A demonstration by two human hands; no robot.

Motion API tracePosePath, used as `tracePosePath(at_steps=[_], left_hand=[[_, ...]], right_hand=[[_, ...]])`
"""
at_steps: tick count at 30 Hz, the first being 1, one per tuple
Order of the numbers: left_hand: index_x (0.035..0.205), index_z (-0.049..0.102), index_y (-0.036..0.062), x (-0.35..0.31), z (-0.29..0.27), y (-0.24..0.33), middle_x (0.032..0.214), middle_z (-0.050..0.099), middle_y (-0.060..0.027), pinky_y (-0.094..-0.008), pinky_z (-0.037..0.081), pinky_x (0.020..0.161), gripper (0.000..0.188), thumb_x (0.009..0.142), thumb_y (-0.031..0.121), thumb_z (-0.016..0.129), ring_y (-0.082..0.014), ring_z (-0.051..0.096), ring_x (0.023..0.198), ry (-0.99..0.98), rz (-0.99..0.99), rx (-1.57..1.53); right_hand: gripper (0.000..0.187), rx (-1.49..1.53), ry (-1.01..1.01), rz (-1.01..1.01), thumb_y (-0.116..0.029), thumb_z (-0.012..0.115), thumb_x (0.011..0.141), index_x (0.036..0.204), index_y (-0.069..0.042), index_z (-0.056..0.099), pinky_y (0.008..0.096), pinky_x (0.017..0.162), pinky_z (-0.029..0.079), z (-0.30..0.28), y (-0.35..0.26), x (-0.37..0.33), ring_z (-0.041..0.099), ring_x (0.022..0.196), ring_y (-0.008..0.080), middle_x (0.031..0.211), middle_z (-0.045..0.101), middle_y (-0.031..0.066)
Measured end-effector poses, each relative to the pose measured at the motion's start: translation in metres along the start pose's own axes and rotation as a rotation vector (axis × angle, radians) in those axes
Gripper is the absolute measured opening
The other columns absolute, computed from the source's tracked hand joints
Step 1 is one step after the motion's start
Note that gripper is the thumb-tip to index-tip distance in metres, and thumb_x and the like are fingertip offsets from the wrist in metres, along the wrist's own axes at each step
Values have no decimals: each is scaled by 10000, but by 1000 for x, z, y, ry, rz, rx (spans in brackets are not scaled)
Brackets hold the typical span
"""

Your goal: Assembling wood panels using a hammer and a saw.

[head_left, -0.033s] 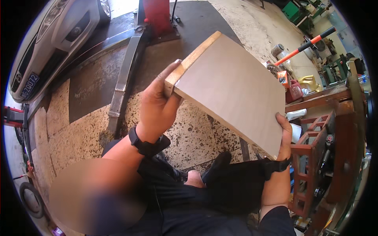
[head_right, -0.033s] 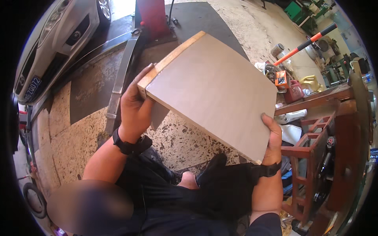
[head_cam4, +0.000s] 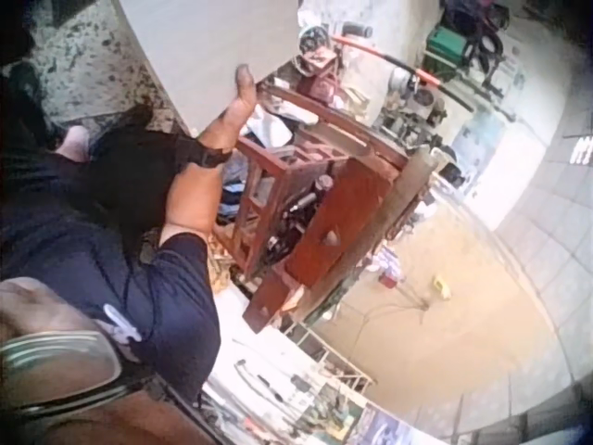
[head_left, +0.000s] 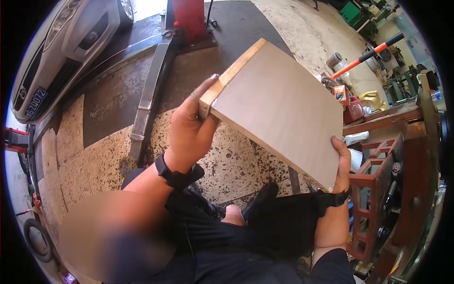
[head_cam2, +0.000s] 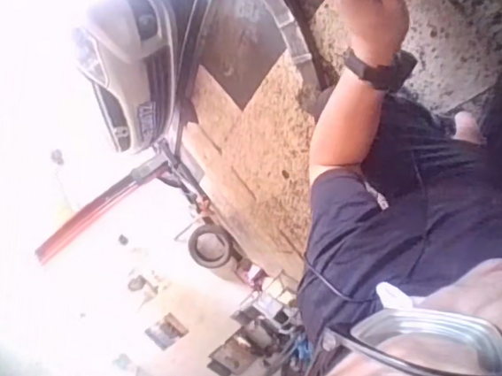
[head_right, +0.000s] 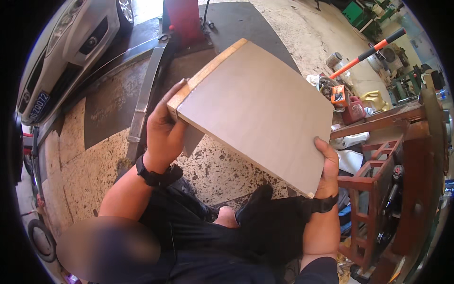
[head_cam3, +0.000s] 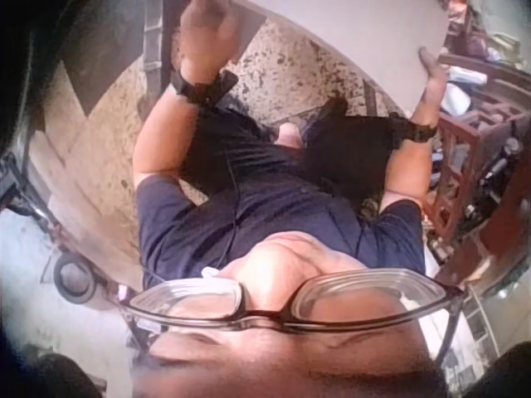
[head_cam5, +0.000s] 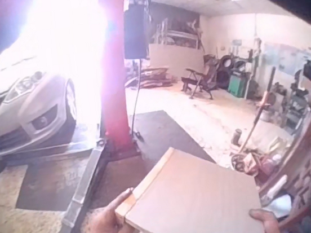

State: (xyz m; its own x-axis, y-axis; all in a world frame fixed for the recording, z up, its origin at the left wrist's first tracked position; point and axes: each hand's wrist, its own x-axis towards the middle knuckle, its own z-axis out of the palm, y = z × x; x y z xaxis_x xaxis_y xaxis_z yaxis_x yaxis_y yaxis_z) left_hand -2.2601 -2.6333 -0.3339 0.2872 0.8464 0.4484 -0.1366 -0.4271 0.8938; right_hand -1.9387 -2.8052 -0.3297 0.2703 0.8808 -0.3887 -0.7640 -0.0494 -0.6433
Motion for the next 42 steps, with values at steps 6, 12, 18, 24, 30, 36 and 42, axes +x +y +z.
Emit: tracePosePath(at_steps=[6,12,18,24,30,36,42], left_hand=[[1468,474,-20,-11,-18,-3,1330,633,-189,-357,413,1085,620,890,78,675,-212,581,1258,-175,-47,44],[1537,333,-57,-1,-29,9,1601,308,-199,-431,241,1199,825,907,368,653,-298,328,1479,-296,-201,-310],[1601,-31,-22,-16,-27,8,1650,153,-223,-390,156,1218,1000,889,119,657,-288,178,1523,-419,-348,-448],[1593,-2,-49,-26,-38,-9,1651,137,-240,-394,140,1222,945,915,139,630,-310,154,1531,-448,-419,-233],[1590,13,-56,-35,-38,-6,1654,120,-245,-399,113,1229,921,928,172,611,-320,108,1542,-409,-436,-193],[1601,33,-38,-16,-37,-1,1663,117,-234,-375,89,1233,982,855,197,627,-304,111,1546,-393,-403,-277],[1607,193,13,-8,-35,0,1642,243,-213,-374,167,1231,1159,678,472,713,-292,293,1502,-223,-623,-689]], right_hand=[[631,-85,6,-37,-232,666,870,1417,15,471,457,987,539,-13,-9,-8,642,1152,334,1297,628,186],[713,-278,-86,-212,-289,694,839,1429,23,444,455,951,567,-12,3,-13,647,1138,341,1301,614,187],[748,-327,-53,-140,-262,703,818,1444,29,416,432,943,571,4,11,-6,650,1127,330,1294,606,193],[744,-398,34,-150,-220,707,802,1434,45,418,421,949,558,13,23,-8,653,1113,325,1280,612,194],[747,-390,26,-142,-225,703,805,1439,42,411,428,951,555,13,26,-2,651,1115,332,1285,609,203],[698,-353,76,-90,-284,667,846,1426,31,440,422,948,546,1,25,6,643,1124,321,1281,618,188],[556,-64,98,75,-294,597,929,1387,10,515,419,986,527,-14,15,17,650,1125,311,1278,644,176]])
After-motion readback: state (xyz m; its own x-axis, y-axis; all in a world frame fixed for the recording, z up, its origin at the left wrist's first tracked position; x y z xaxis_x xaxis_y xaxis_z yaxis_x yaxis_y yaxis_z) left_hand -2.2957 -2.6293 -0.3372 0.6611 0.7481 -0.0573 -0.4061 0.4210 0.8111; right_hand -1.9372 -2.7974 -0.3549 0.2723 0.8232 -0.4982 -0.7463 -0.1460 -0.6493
